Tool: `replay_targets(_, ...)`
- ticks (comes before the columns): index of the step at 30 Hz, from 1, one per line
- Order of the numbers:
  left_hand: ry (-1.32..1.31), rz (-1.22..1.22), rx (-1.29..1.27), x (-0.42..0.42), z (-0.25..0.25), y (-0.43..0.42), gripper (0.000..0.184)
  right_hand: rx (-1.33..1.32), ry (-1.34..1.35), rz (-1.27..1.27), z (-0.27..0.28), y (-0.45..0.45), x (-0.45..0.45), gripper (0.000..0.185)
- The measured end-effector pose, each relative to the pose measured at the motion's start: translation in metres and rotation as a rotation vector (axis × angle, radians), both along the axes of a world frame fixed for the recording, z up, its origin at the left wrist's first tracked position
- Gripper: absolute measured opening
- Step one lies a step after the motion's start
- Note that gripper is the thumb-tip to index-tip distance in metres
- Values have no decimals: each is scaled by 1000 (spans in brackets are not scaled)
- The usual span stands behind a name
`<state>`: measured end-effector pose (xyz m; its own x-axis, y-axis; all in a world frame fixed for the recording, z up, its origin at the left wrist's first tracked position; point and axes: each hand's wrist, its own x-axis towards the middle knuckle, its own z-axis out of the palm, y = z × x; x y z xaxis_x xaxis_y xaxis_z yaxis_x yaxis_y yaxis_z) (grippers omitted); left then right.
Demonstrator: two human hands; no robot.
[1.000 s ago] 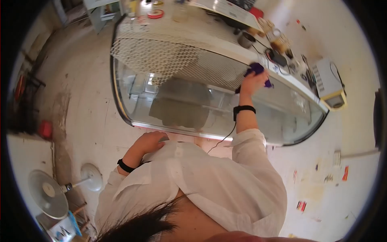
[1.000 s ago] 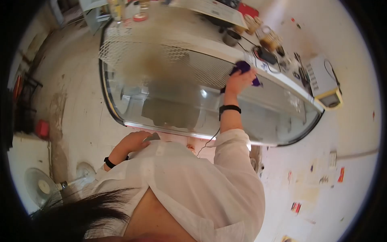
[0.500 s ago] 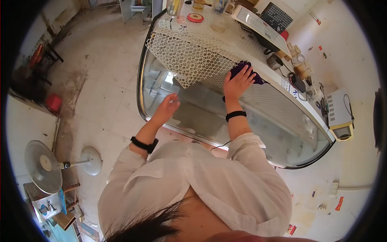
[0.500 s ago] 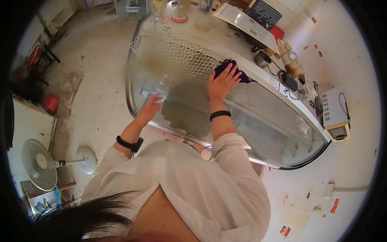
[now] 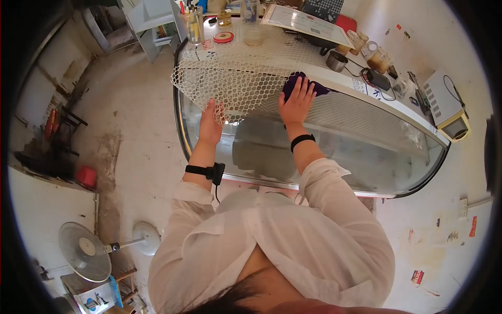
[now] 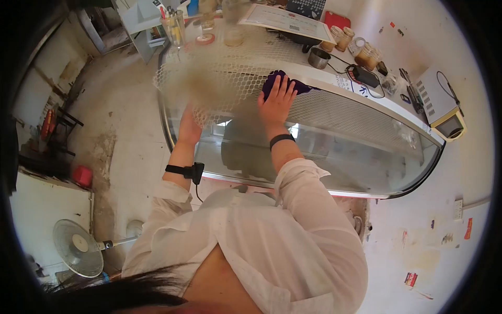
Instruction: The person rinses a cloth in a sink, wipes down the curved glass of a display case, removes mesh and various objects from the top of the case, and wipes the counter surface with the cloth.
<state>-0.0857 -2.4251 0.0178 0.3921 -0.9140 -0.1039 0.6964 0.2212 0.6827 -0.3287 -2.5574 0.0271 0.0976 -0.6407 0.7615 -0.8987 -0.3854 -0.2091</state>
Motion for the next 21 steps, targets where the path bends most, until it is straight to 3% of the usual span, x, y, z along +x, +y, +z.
replay_targets(4,-18,3,6,3,2,10,42,13,-23,16,0,-1,-1,83)
replay_targets(7,-33,99,116,-7,17,14,22,-12,-5,-5,0,0,-1,82)
replay_targets(10,-17,71,-75,-9,12,13,20,-21,13,-8,2,3,-2,81)
replay_targets(16,59,99,52,-26,35,22,19,-35,17,-41,-1,0,-1,80)
replay_targets(21,-27,47,22,-19,46,33,24,-85,7,-44,-5,-5,-3,79)
